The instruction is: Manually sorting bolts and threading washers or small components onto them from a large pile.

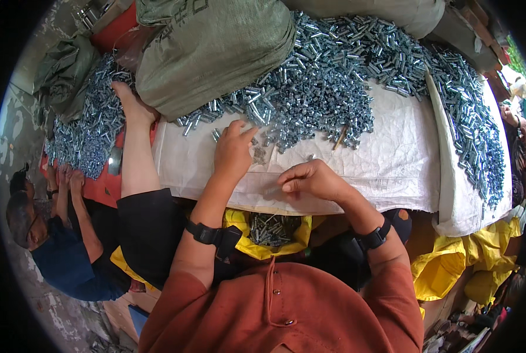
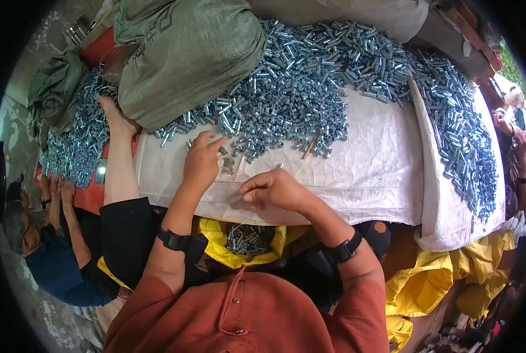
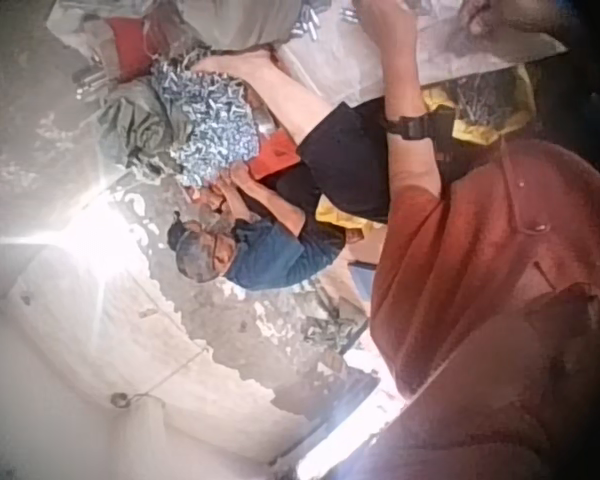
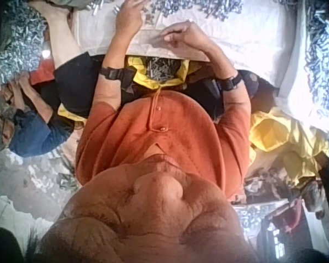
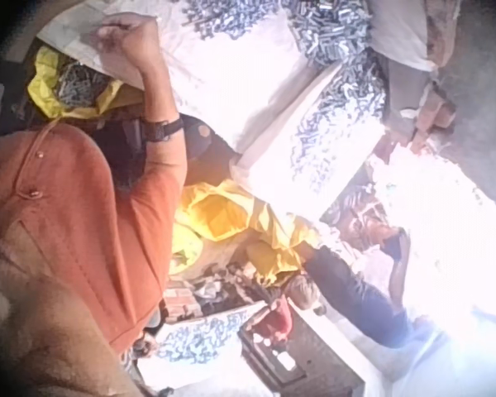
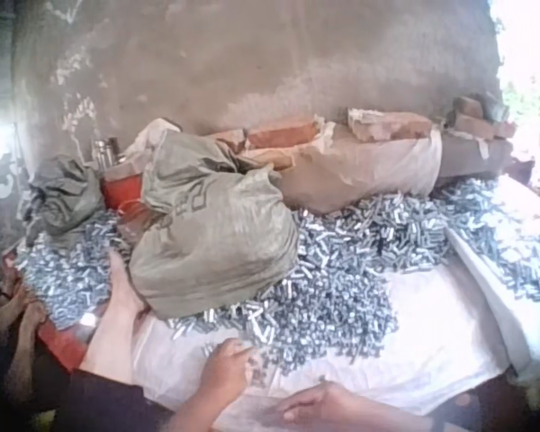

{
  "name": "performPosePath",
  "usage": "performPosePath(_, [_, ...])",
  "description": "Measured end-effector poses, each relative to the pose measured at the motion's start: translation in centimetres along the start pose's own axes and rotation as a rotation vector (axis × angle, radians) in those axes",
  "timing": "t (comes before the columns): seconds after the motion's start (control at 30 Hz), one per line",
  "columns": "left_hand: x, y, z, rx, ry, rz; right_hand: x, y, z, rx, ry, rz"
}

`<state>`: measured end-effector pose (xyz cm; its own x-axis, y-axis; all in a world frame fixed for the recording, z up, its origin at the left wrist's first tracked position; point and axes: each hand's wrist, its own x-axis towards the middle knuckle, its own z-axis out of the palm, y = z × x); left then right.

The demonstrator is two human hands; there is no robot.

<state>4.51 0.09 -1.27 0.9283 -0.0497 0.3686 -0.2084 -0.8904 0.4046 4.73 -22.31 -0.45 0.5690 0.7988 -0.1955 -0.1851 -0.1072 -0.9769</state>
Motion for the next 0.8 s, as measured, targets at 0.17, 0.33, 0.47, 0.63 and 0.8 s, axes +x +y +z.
performPosePath(0.17, [-0.3, -0.2, 0.4, 0.041, 0.047, 0.015, 1.9, 1.8, -2.6, -0.770, 0.601, -0.401])
performPosePath(0.33, [-1.1, 0.7, 0.2, -0.098, 0.078, -0.019, 2.8, 2.2, -2.4, -1.100, 0.742, -0.351])
performPosePath(0.47, [-1.9, 1.7, 0.0, -0.347, 0.114, -0.021, 1.8, 2.2, -2.5, -1.133, 0.732, -0.340])
performPosePath(0.63, [-3.1, 4.1, -1.1, -1.097, -0.191, -0.452, 0.2, 0.7, -0.7, -0.097, 0.593, -0.306])
performPosePath(0.8, [-4.6, 6.0, -2.1, -1.290, -0.253, -0.485, -1.2, -2.2, 1.5, 0.623, 0.347, -0.139])
